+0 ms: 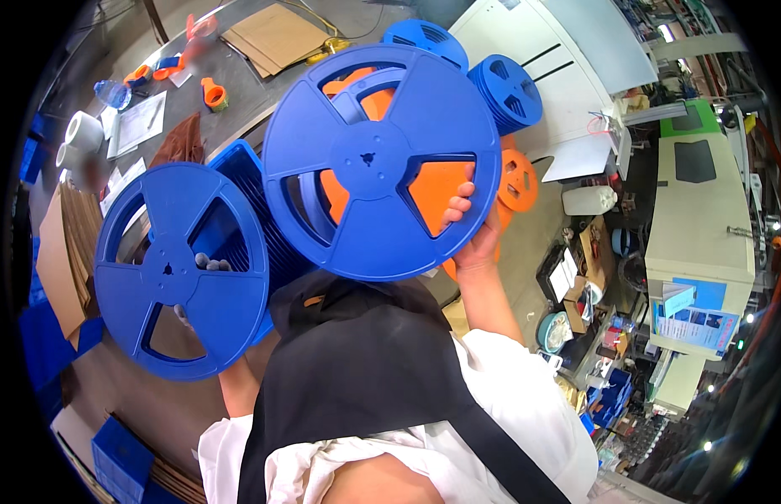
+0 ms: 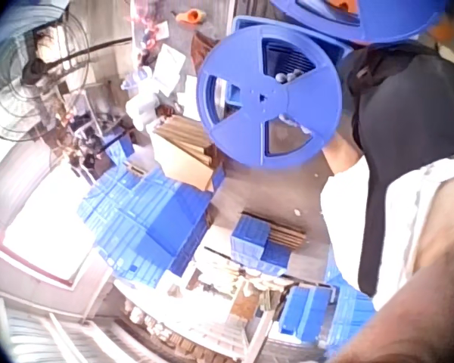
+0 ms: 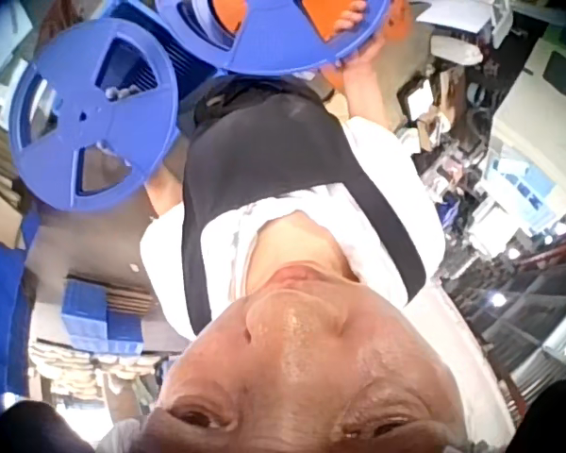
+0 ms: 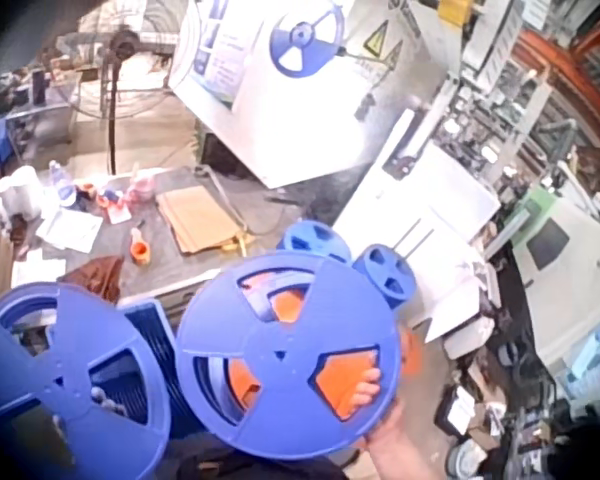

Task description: The person repeatedly picks up blue plastic spools from a blue bin, inspects them, and places them onto a stack on an orange table. The person handles the spools one by one, occasionally adjusting the stack.

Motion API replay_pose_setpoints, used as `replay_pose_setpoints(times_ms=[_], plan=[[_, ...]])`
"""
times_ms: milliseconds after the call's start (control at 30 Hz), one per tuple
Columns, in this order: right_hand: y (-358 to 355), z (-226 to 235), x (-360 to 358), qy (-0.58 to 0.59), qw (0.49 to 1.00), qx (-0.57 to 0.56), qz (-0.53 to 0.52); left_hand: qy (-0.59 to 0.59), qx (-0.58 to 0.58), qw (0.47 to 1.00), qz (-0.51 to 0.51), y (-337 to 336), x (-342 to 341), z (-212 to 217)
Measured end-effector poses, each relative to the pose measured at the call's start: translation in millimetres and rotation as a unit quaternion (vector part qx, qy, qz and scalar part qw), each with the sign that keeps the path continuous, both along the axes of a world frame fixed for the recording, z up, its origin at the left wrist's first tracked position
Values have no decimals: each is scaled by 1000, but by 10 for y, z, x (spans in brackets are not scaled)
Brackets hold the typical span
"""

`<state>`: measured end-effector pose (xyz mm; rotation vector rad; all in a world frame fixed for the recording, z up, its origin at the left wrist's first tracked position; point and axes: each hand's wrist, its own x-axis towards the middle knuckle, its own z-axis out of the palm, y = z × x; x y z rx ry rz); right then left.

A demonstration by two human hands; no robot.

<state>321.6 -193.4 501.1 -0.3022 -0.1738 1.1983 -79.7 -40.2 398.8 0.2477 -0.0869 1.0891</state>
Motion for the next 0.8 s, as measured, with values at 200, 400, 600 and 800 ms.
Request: replay_pose_setpoints(times_ms=[200,400,600,800], plan=[[84,-41,-70,50,997,41,36,107,-82,991,20,-224,12,225],[34,5,-145,-4,998,54,36,149,-118,982,-1,-316,89,311],[-48,215,-213,-164,986,29,24,222,-126,967,-11,-310,163,380],[-39,362,-549,-336,939,-52,47,441,-105,891,-1,-162,485,454]])
